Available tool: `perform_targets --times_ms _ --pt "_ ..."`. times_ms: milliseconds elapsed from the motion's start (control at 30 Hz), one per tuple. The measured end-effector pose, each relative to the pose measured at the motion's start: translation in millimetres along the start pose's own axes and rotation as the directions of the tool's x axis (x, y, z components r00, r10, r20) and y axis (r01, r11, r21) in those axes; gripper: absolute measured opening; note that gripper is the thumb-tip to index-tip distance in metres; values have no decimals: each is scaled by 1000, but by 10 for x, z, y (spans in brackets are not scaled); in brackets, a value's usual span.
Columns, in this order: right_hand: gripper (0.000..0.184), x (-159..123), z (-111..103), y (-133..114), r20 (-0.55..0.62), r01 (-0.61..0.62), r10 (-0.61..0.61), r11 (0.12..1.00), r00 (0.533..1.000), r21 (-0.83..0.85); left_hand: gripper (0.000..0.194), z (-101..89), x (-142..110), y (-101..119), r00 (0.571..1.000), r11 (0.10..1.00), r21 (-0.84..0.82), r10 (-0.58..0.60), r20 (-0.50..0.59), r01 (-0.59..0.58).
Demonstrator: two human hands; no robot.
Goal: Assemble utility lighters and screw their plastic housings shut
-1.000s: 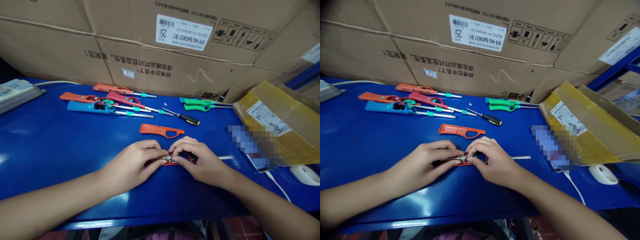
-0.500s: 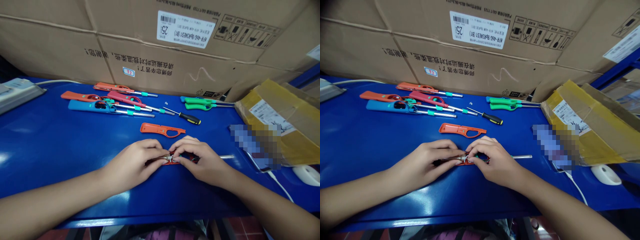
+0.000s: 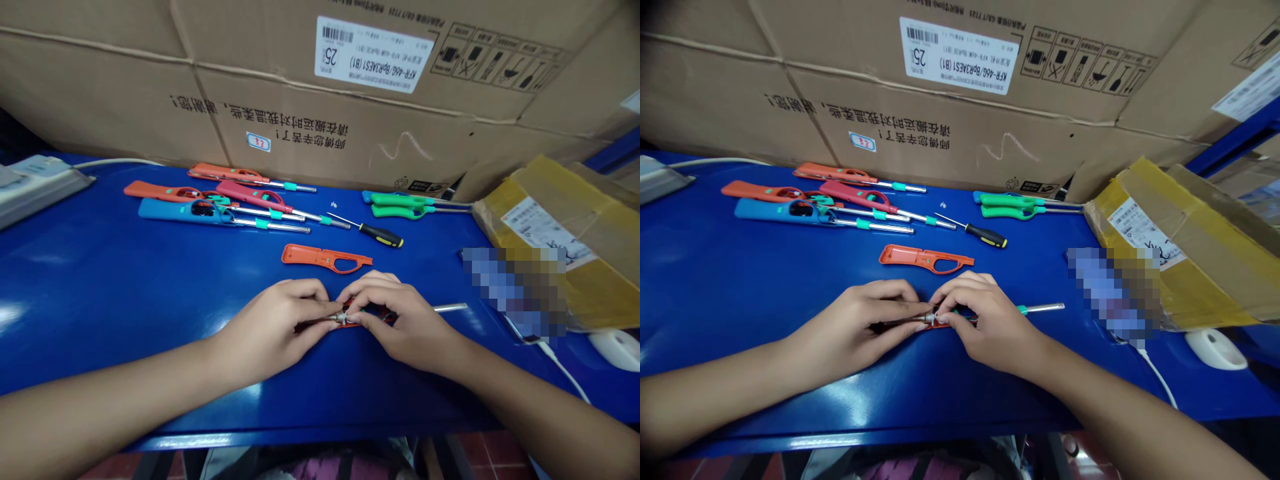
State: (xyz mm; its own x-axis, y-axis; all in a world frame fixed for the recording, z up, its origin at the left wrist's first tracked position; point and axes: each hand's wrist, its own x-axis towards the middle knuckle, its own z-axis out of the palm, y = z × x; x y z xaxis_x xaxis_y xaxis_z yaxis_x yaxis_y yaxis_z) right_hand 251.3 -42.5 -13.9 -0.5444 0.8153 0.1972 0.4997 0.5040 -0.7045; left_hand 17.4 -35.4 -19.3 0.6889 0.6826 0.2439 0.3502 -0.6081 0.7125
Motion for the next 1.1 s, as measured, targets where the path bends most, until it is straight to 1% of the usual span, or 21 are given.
perform_targets --times_ms 267,400,600,800,967,1100 --pt "10 -11 -29 33 -14 -24 24 999 1000 -34 25 -63 2 6 1000 998 57 21 -14 -20" --pt "11 -13 -37 34 -5 20 -20 998 1000 -53 26 -85 3 20 1000 998 54 15 -8 -15" --pt "13 -10 -16 19 -11 36 -36 999 999 -26 26 -63 -7 7 1000 1000 19 4 7 -4" --pt "17 -14 1 44 -4 40 -40 999 999 -13 26 -28 0 -12 1000 1000 -3 -1 -12 1" --pt "17 -8 7 48 -8 29 -29 1000 1000 11 24 1 -6 -33 1000 1000 -1 6 -26 -6" --pt "16 -5 16 37 -15 31 -31 999 999 -7 23 -4 -2 -45 999 1000 14 5 -32 -5"
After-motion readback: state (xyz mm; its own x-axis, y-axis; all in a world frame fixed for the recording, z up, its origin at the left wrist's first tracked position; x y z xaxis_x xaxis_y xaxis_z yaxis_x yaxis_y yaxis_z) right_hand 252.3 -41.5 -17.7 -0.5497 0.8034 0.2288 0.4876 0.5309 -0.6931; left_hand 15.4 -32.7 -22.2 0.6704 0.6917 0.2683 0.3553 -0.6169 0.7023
